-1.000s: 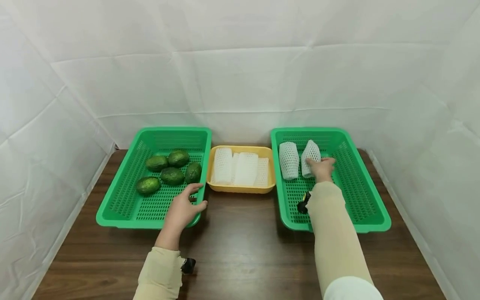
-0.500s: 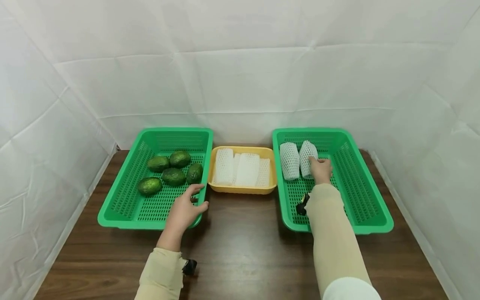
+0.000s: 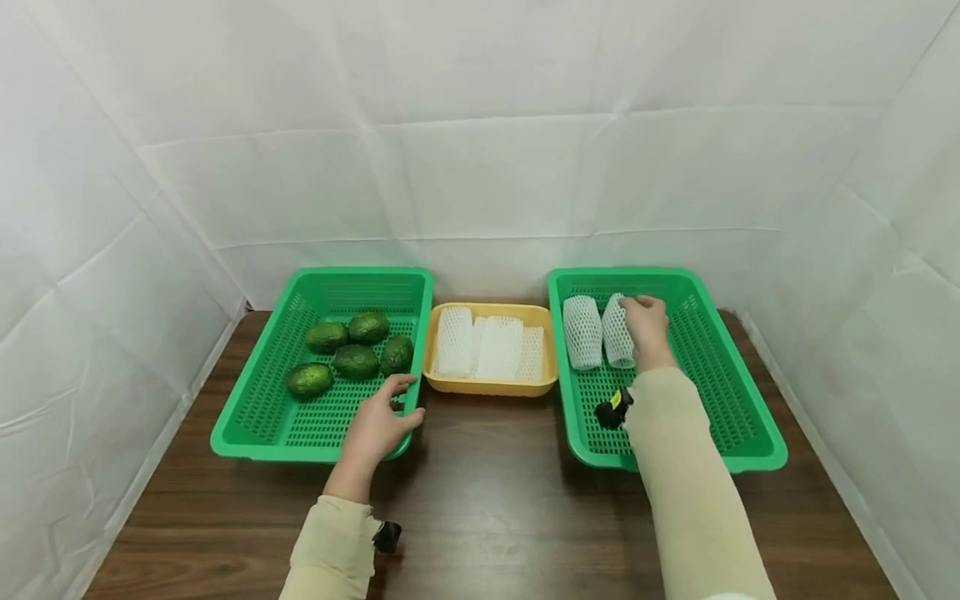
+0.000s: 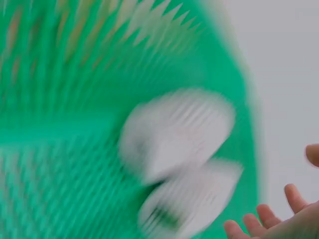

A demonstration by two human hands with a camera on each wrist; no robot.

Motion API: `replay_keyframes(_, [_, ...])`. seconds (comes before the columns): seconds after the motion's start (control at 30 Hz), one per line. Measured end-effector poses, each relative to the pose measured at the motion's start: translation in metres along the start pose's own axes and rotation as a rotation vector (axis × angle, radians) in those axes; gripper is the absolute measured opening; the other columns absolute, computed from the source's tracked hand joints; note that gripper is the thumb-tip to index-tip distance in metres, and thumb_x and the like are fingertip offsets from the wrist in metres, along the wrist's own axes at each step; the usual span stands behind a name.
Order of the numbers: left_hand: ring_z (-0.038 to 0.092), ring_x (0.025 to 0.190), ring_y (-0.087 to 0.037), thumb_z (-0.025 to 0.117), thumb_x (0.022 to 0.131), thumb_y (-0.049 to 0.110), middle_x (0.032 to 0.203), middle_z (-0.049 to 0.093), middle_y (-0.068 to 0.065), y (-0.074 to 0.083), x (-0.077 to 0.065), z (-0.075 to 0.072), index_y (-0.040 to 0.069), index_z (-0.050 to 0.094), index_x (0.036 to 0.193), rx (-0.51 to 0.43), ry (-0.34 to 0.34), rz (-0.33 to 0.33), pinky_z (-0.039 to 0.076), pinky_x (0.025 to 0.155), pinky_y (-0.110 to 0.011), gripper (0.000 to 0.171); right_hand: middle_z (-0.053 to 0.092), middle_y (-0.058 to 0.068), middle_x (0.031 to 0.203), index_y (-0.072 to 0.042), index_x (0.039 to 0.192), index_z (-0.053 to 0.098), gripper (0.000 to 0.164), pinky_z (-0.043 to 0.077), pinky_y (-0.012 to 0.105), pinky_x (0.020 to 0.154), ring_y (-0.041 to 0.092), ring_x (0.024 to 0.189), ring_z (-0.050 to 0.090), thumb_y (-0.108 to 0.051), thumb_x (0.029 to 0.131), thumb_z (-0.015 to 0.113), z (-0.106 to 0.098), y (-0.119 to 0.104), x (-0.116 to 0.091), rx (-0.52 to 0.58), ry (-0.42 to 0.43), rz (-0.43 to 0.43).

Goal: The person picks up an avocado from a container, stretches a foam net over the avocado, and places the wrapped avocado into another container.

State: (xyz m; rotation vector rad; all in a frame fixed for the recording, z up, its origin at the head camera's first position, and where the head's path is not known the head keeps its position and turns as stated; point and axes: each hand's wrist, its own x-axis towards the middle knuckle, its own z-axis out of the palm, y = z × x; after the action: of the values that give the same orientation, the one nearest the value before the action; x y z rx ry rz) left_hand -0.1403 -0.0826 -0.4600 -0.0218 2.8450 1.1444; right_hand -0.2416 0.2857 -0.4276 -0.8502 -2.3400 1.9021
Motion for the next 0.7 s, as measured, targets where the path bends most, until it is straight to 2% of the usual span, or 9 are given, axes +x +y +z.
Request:
replay_keyframes(0.13, [0.058, 0.100, -0.026, 0.070, 0.083, 0.029, 0.127, 0.055, -0.005, -0.004, -0.001, -0.003, 0.023, 0.049, 0.132, -0.001, -0.007, -0.015, 0.047, 0.063, -0.037, 0.053, 0.014, 0.012, 0.149, -0.010, 0.144, 0.022, 0.055, 0.022, 0.044, 0.106, 0.026, 0.136, 0.016, -0.029, 0.098, 0.043, 0.027, -0.011, -0.052, 0.113, -0.103, -0.124])
replay_keyframes(0.23, [0.057, 0.103, -0.026, 0.070, 0.083, 0.030, 0.127, 0.054, -0.006, -0.004, 0.001, -0.002, 0.023, 0.048, 0.133, 0.008, -0.008, 0.001, 0.048, 0.070, -0.040, 0.054, 0.011, 0.013, 0.149, -0.007, 0.143, 0.027, 0.051, 0.024, 0.047, 0.105, 0.029, 0.136, 0.013, -0.022, 0.097, 0.045, 0.047, 0.005, -0.081, 0.072, -0.107, -0.168])
replay_keyframes(0.37, [0.054, 0.094, -0.025, 0.068, 0.084, 0.035, 0.119, 0.050, -0.011, -0.003, 0.002, -0.002, 0.022, 0.050, 0.131, 0.015, 0.016, 0.018, 0.047, 0.068, -0.039, 0.053, 0.004, 0.016, 0.149, -0.005, 0.142, 0.029, 0.051, 0.025, 0.053, 0.102, 0.037, 0.135, 0.007, -0.014, 0.095, 0.047, 0.066, 0.034, -0.093, -0.103, -0.082, -0.182])
replay_keyframes(0.47, [0.050, 0.096, -0.027, 0.066, 0.085, 0.041, 0.116, 0.046, -0.014, 0.007, 0.003, -0.006, 0.019, 0.047, 0.133, 0.006, -0.011, 0.026, 0.046, 0.071, -0.042, 0.056, 0.010, 0.019, 0.147, -0.004, 0.143, 0.030, 0.050, 0.031, 0.053, 0.096, 0.040, 0.132, 0.015, -0.007, 0.095, 0.044, 0.065, 0.048, -0.091, -0.159, -0.074, -0.199])
replay_keyframes(0.53, [0.047, 0.106, -0.029, 0.063, 0.086, 0.044, 0.121, 0.046, -0.014, 0.020, 0.006, -0.022, 0.018, 0.044, 0.136, 0.001, -0.033, 0.039, 0.046, 0.079, -0.044, 0.060, 0.017, 0.021, 0.146, -0.003, 0.143, 0.029, 0.050, 0.035, 0.051, 0.094, 0.040, 0.129, 0.023, -0.004, 0.094, 0.042, 0.064, 0.051, -0.089, -0.150, -0.087, -0.209])
replay_keyframes(0.6, [0.046, 0.111, -0.028, 0.060, 0.088, 0.043, 0.122, 0.045, -0.012, 0.037, 0.013, -0.048, 0.017, 0.041, 0.138, -0.035, -0.030, 0.090, 0.045, 0.083, -0.045, 0.059, 0.023, 0.021, 0.144, -0.003, 0.144, 0.028, 0.051, 0.038, 0.048, 0.091, 0.039, 0.126, 0.030, -0.002, 0.095, 0.041, 0.065, 0.052, -0.089, -0.135, -0.104, -0.206])
replay_keyframes(0.63, [0.045, 0.113, -0.027, 0.060, 0.089, 0.041, 0.124, 0.046, -0.011, 0.047, 0.017, -0.064, 0.017, 0.041, 0.138, -0.079, -0.023, 0.118, 0.044, 0.084, -0.045, 0.057, 0.026, 0.021, 0.144, -0.003, 0.144, 0.028, 0.051, 0.038, 0.047, 0.092, 0.038, 0.125, 0.032, -0.002, 0.095, 0.041, 0.065, 0.052, -0.089, -0.129, -0.112, -0.203])
replay_keyframes(0.7, [0.047, 0.109, -0.024, 0.059, 0.091, 0.035, 0.121, 0.049, -0.008, 0.064, 0.032, -0.094, 0.017, 0.045, 0.135, -0.229, 0.014, 0.183, 0.045, 0.084, -0.042, 0.049, 0.027, 0.022, 0.143, -0.004, 0.144, 0.028, 0.052, 0.038, 0.047, 0.092, 0.038, 0.125, 0.033, 0.000, 0.095, 0.042, 0.067, 0.052, -0.090, -0.108, -0.116, -0.196])
